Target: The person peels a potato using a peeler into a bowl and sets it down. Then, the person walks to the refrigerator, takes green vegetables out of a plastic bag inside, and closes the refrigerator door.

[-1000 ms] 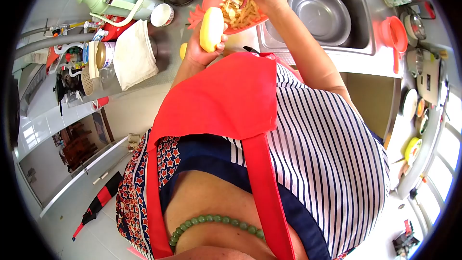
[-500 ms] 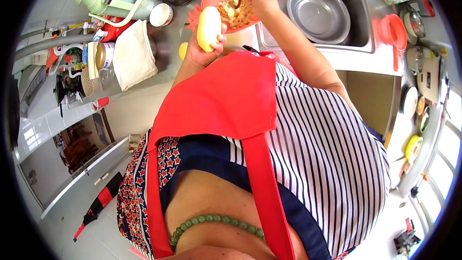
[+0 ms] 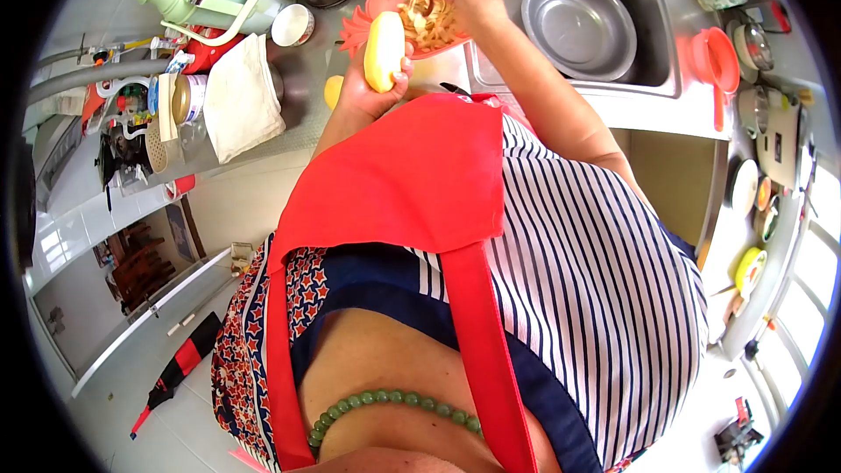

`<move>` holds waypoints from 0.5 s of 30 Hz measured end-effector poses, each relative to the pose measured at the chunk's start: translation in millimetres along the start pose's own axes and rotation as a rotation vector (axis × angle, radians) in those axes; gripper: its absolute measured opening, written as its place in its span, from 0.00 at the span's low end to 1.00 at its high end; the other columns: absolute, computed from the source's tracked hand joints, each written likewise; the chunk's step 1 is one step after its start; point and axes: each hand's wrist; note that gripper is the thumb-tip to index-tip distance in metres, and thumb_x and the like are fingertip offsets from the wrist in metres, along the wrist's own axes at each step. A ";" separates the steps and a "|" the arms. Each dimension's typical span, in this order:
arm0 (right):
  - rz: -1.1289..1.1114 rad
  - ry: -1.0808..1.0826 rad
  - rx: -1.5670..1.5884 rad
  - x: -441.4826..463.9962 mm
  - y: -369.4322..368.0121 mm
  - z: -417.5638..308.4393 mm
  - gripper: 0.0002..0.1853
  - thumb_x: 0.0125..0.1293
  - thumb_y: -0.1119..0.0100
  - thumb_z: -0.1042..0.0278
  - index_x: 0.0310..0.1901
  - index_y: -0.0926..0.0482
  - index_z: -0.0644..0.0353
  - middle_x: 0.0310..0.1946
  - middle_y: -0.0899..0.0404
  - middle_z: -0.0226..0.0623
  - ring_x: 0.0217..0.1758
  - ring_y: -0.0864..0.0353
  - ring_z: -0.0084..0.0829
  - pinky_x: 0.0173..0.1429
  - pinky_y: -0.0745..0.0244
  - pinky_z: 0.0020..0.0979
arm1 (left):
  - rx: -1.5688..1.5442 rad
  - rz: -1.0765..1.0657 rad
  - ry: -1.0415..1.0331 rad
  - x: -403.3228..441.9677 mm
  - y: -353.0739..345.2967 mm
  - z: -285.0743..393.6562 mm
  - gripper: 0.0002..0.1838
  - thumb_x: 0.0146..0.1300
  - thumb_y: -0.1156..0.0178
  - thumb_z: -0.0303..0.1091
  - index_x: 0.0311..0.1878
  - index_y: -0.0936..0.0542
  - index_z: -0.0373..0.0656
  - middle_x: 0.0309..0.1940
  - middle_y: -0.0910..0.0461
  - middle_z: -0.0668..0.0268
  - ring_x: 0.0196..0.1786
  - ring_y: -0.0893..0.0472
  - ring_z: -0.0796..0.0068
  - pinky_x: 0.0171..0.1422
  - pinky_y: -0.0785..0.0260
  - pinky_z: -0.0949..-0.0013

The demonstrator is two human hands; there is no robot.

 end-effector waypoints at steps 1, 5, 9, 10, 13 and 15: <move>0.003 0.045 0.024 3.8 1.4 -4.6 0.04 0.67 0.50 0.75 0.35 0.25 0.63 0.27 0.21 0.38 0.29 0.21 0.30 0.35 0.24 0.27 | -0.031 -0.053 0.016 -1.5 0.7 1.0 0.22 0.63 0.48 0.47 0.51 0.28 0.41 0.42 0.25 0.60 0.39 0.25 0.65 0.31 0.28 0.71; -0.201 0.004 0.186 11.2 15.2 -20.8 0.08 0.69 0.50 0.68 0.33 0.27 0.61 0.28 0.21 0.39 0.31 0.20 0.30 0.39 0.23 0.28 | -0.122 -0.215 0.028 -2.0 9.2 5.7 0.21 0.64 0.49 0.48 0.53 0.27 0.44 0.43 0.25 0.59 0.41 0.25 0.64 0.36 0.26 0.69; -0.123 -0.018 -0.101 13.6 29.1 -7.5 0.09 0.66 0.45 0.66 0.41 0.24 0.63 0.33 0.20 0.36 0.33 0.21 0.26 0.39 0.26 0.24 | -0.122 -0.130 -0.078 -1.7 3.4 10.0 0.17 0.62 0.45 0.47 0.46 0.23 0.45 0.40 0.23 0.61 0.42 0.24 0.63 0.37 0.25 0.68; -0.011 0.037 -0.406 9.7 32.3 0.8 0.08 0.65 0.43 0.67 0.41 0.23 0.62 0.33 0.20 0.33 0.31 0.24 0.21 0.36 0.28 0.22 | -0.155 -0.105 -0.065 -1.0 5.2 10.5 0.17 0.62 0.45 0.46 0.46 0.23 0.45 0.40 0.23 0.61 0.43 0.24 0.62 0.37 0.25 0.68; 0.053 -0.033 -0.649 -0.9 20.2 3.8 0.11 0.61 0.39 0.65 0.41 0.21 0.62 0.33 0.21 0.30 0.33 0.25 0.18 0.39 0.27 0.22 | -0.245 -0.062 -0.020 1.6 9.1 14.5 0.17 0.63 0.45 0.46 0.46 0.23 0.43 0.41 0.24 0.61 0.43 0.24 0.62 0.37 0.25 0.68; -0.109 -0.068 -0.561 -9.5 14.7 18.7 0.14 0.59 0.36 0.61 0.40 0.21 0.63 0.31 0.22 0.30 0.33 0.24 0.18 0.39 0.28 0.22 | -0.298 -0.051 0.040 -1.2 14.1 9.9 0.17 0.62 0.45 0.46 0.45 0.23 0.42 0.40 0.24 0.60 0.42 0.24 0.62 0.37 0.25 0.69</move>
Point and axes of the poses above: each hand's wrist, its own x-axis towards the middle knuckle, its own y-axis out of the back of the hand, z = x × y
